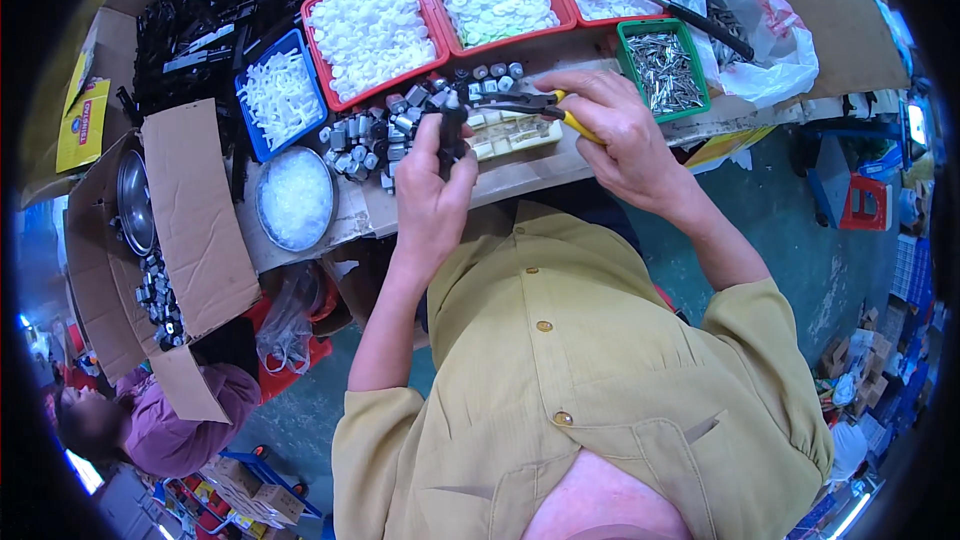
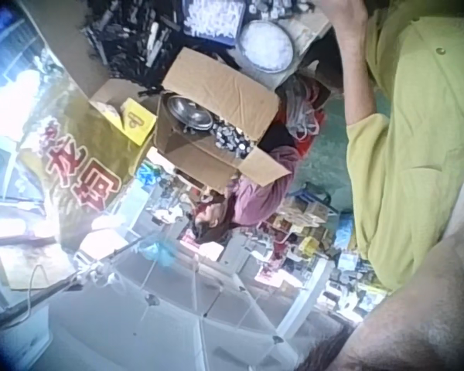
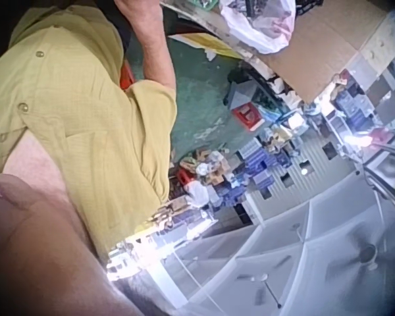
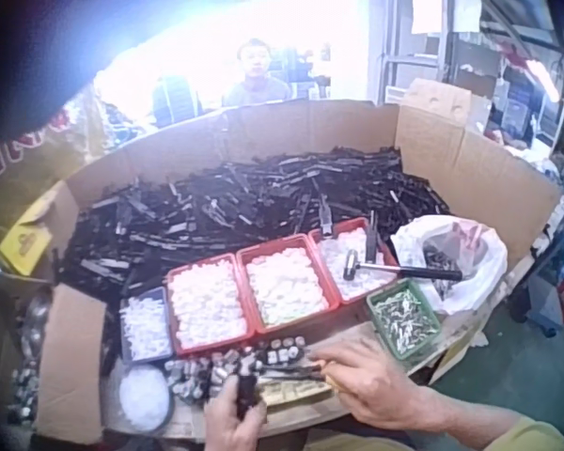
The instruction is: The person assembles small metal lock cylinders at a workbench. They pick up metal cylinders and white plastic inserts, place them into a wooden jig, and use pliers to press the components together. The person repeatedly handles the parts and tools, moving the assembled units aside after each cycle.
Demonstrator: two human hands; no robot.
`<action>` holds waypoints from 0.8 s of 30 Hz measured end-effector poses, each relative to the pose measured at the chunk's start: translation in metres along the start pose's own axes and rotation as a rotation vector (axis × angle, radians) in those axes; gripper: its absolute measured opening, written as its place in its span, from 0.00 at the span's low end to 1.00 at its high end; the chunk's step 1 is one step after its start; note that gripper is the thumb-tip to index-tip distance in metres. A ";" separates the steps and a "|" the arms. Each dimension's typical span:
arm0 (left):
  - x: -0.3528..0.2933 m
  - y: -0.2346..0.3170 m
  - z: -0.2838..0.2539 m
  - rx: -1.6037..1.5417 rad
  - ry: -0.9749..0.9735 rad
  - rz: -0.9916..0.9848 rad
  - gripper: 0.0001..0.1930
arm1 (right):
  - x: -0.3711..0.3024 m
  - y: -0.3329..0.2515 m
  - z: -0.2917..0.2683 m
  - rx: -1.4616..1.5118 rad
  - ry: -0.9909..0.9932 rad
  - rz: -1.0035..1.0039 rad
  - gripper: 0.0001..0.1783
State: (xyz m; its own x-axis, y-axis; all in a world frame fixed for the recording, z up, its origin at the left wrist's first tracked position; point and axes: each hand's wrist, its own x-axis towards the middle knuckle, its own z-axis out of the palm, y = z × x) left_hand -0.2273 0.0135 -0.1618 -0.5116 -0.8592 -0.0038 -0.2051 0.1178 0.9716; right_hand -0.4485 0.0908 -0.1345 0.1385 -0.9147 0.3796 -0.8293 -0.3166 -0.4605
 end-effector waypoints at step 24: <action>-0.007 -0.001 0.002 0.346 0.057 0.226 0.12 | 0.002 -0.020 0.012 0.020 -0.195 0.068 0.10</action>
State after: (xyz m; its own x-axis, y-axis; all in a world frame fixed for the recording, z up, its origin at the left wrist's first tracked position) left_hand -0.2248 0.0199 -0.1636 -0.5305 -0.8179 0.2229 -0.3667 0.4585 0.8095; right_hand -0.4254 0.0920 -0.1344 0.1868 -0.9647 0.1856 -0.8293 -0.2562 -0.4966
